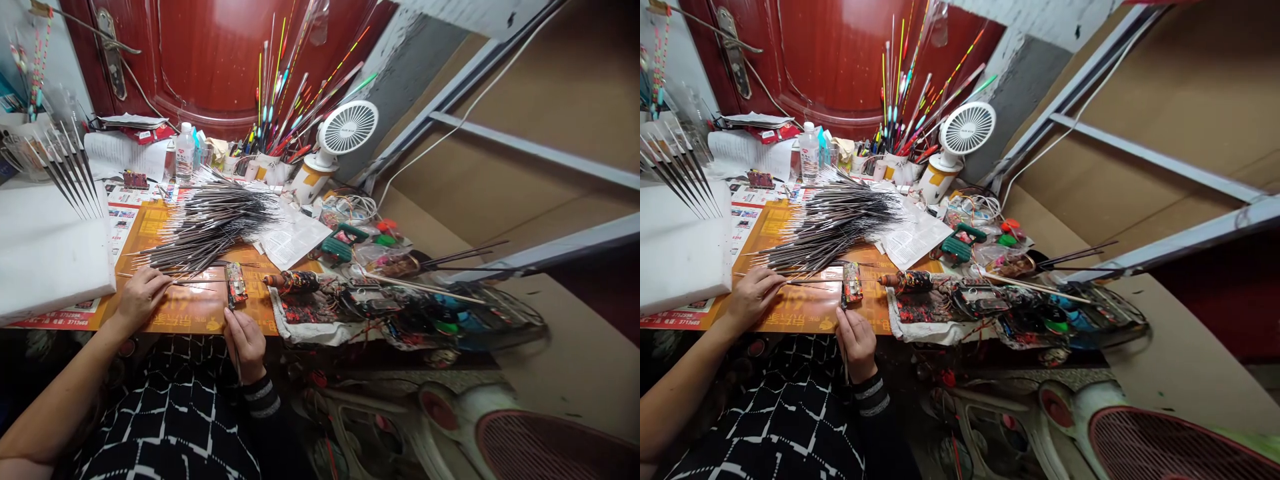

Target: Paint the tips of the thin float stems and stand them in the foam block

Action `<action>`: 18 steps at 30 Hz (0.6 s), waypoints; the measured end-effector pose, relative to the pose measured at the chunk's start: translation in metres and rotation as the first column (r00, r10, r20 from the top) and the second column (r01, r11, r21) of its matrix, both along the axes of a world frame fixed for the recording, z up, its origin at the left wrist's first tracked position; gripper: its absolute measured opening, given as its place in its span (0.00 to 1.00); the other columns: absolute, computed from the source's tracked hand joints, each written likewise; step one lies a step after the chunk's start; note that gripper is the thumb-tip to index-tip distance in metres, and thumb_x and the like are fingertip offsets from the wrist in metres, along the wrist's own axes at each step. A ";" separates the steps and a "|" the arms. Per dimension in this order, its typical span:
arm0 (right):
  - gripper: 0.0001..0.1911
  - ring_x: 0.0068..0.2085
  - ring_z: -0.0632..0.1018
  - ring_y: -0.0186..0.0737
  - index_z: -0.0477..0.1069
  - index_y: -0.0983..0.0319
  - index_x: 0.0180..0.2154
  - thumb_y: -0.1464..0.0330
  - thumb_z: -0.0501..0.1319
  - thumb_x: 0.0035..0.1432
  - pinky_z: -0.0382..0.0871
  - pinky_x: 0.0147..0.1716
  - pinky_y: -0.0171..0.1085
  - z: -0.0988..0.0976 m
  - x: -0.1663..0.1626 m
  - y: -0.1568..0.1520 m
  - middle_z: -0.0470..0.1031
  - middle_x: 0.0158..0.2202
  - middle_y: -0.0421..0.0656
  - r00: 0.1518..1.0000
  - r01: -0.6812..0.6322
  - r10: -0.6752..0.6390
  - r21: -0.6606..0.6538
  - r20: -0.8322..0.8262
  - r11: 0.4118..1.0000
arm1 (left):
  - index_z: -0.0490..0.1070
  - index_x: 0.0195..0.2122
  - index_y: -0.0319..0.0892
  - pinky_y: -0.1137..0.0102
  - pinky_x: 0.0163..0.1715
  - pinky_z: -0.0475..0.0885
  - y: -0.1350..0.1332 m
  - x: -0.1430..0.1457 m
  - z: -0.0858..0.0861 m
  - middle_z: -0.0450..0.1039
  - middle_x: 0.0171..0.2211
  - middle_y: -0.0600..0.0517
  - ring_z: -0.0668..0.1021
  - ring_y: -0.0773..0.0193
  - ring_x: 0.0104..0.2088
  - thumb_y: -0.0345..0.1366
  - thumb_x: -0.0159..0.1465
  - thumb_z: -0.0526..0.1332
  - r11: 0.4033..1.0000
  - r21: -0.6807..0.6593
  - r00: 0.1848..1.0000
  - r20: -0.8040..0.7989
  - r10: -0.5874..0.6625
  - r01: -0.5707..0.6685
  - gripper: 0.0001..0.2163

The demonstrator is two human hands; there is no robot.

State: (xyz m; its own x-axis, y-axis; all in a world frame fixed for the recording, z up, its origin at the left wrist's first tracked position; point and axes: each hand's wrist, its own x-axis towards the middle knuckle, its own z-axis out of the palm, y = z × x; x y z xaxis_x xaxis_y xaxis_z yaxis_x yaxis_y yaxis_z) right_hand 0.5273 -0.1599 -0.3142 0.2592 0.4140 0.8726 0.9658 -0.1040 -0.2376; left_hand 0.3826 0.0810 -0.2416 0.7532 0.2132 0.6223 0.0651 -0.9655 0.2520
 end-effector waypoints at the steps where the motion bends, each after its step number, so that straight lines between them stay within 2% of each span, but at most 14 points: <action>1: 0.29 0.46 0.81 0.43 0.63 0.59 0.67 0.77 0.60 0.66 0.79 0.47 0.41 -0.001 0.000 0.000 0.80 0.46 0.49 1.000 0.003 -0.003 -0.002 -0.001 1.000 | 0.76 0.43 0.42 0.66 0.42 0.70 0.000 0.000 0.000 0.75 0.38 0.48 0.74 0.59 0.40 0.36 0.74 0.56 1.000 0.007 1.000 0.003 -0.003 0.003 0.09; 7: 0.27 0.47 0.81 0.43 0.63 0.62 0.66 0.77 0.58 0.68 0.79 0.49 0.41 -0.003 0.000 0.001 0.80 0.46 0.50 0.999 0.034 -0.034 -0.013 0.006 0.999 | 0.76 0.43 0.42 0.67 0.41 0.69 0.002 0.001 0.000 0.74 0.37 0.49 0.73 0.60 0.39 0.35 0.73 0.57 1.000 0.021 1.000 0.015 -0.020 0.019 0.08; 18: 0.28 0.46 0.82 0.42 0.63 0.62 0.66 0.79 0.59 0.67 0.80 0.46 0.41 -0.001 -0.001 0.000 0.80 0.46 0.50 1.000 0.004 -0.003 0.039 -0.018 0.999 | 0.76 0.43 0.42 0.66 0.40 0.70 0.002 0.001 -0.004 0.75 0.37 0.49 0.73 0.60 0.39 0.35 0.74 0.55 1.000 0.025 1.000 0.022 -0.009 0.009 0.09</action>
